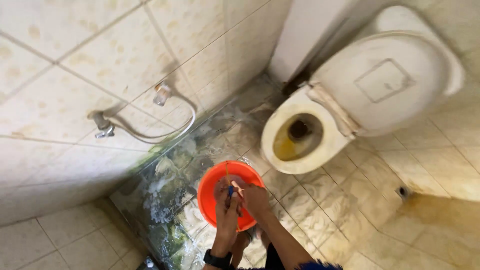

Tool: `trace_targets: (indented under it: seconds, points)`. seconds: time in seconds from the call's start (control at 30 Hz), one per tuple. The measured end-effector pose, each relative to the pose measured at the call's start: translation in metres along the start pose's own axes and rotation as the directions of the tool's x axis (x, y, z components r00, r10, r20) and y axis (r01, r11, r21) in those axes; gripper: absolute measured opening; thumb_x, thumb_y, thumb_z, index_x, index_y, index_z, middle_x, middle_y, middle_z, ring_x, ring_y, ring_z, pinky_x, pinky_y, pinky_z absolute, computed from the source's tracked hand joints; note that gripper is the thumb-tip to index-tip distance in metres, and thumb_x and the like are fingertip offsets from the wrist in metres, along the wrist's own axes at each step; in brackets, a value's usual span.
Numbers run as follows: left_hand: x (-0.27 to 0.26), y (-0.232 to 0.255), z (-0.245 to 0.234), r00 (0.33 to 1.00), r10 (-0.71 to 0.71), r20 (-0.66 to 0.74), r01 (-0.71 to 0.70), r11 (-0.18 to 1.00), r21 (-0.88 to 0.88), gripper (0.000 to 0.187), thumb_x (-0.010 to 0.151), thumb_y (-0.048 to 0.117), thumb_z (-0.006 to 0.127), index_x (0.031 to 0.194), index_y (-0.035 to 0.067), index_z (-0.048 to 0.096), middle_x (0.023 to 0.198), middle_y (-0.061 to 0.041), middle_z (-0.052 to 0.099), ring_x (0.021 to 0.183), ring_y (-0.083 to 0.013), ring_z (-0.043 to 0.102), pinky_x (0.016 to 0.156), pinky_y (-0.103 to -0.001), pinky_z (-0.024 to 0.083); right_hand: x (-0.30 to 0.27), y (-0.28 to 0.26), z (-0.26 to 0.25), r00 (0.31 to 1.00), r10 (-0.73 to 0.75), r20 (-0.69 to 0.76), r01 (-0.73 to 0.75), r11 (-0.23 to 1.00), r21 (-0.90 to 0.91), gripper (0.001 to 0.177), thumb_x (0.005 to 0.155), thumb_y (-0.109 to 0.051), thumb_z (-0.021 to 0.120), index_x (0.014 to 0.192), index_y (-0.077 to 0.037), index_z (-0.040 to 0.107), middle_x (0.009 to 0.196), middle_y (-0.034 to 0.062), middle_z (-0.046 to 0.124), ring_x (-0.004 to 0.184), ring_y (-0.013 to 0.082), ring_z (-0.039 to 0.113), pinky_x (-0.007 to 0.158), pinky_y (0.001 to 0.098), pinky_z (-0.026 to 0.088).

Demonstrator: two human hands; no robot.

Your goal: The person scrubs the toilet bowl, seat, and lid using a brush and soapy water from an orange bucket. They repeatedly dip the brush into the bucket and scrub various surfaces of the toilet, including the rim and underside of the seat.

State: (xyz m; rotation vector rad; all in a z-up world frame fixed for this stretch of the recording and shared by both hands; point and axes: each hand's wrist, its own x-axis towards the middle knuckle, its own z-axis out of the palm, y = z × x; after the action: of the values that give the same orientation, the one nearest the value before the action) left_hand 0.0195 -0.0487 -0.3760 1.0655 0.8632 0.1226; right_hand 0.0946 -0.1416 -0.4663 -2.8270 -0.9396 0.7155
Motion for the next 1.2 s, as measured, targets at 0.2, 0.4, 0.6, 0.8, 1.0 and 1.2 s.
trace_targets:
  seconds: [0.2, 0.4, 0.6, 0.8, 1.0, 1.2]
  points:
    - [-0.073, 0.038, 0.085, 0.991, -0.003, 0.134, 0.000, 1.000, 0.017, 0.016, 0.104, 0.020, 0.059, 0.113, 0.011, 0.069, 0.070, 0.004, 0.052, 0.054, -0.0060, 0.040, 0.046, -0.023, 0.033, -0.081, 0.070, -0.049, 0.952, 0.301, -0.057, -0.292, 0.948, 0.124, 0.035, 0.104, -0.041, 0.048, 0.100, -0.013, 0.067, 0.095, 0.0123, 0.073, 0.082, 0.0380, 0.073, 0.070, 0.0529, 0.056]
    - [-0.099, 0.043, 0.178, 0.982, -0.093, 0.163, 0.072, 0.989, 0.127, 0.020, 0.104, 0.024, 0.058, 0.115, 0.009, 0.064, 0.067, -0.002, 0.049, 0.055, -0.0116, 0.046, 0.051, -0.029, 0.043, -0.140, 0.155, -0.092, 0.888, 0.386, -0.251, -0.328, 0.913, 0.243, 0.027, 0.101, -0.031, 0.053, 0.097, -0.008, 0.066, 0.090, 0.0151, 0.070, 0.071, 0.0432, 0.068, 0.062, 0.0531, 0.053]
    - [-0.076, -0.006, 0.268, 0.985, -0.016, 0.173, 0.009, 0.999, 0.041, 0.014, 0.106, 0.017, 0.059, 0.106, 0.002, 0.060, 0.074, -0.001, 0.044, 0.057, -0.0144, 0.053, 0.047, -0.028, 0.050, -0.156, 0.265, -0.092, 0.832, 0.424, -0.358, -0.396, 0.906, 0.153, 0.025, 0.095, -0.039, 0.060, 0.094, -0.014, 0.066, 0.082, 0.0097, 0.067, 0.071, 0.0361, 0.074, 0.065, 0.0487, 0.059]
    - [-0.047, -0.035, 0.338, 0.992, -0.006, 0.125, 0.005, 1.000, 0.007, 0.022, 0.105, 0.017, 0.058, 0.119, 0.000, 0.059, 0.076, 0.000, 0.048, 0.058, -0.0096, 0.052, 0.044, -0.023, 0.051, -0.137, 0.352, -0.068, 0.820, 0.446, -0.359, -0.414, 0.895, 0.166, 0.025, 0.098, -0.035, 0.057, 0.090, -0.012, 0.062, 0.081, 0.0105, 0.066, 0.071, 0.0358, 0.074, 0.065, 0.0465, 0.059]
    - [-0.008, -0.088, 0.341, 0.994, -0.061, 0.095, 0.061, 0.998, -0.003, 0.023, 0.104, 0.018, 0.060, 0.121, 0.002, 0.063, 0.067, 0.000, 0.048, 0.053, -0.0092, 0.049, 0.044, -0.023, 0.050, -0.106, 0.400, -0.029, 0.840, 0.378, -0.390, -0.389, 0.920, 0.053, 0.024, 0.100, -0.031, 0.054, 0.088, -0.011, 0.060, 0.076, 0.0093, 0.065, 0.066, 0.0313, 0.073, 0.063, 0.0419, 0.059]
    - [-0.003, -0.087, 0.345, 0.995, -0.042, 0.093, 0.042, 0.999, -0.004, 0.019, 0.105, 0.018, 0.059, 0.115, 0.004, 0.066, 0.063, 0.000, 0.046, 0.051, -0.0089, 0.047, 0.043, -0.023, 0.049, -0.089, 0.407, -0.009, 0.883, 0.328, -0.337, -0.358, 0.933, -0.028, 0.025, 0.102, -0.030, 0.051, 0.087, -0.011, 0.060, 0.073, 0.0053, 0.062, 0.063, 0.0256, 0.073, 0.060, 0.0375, 0.058]
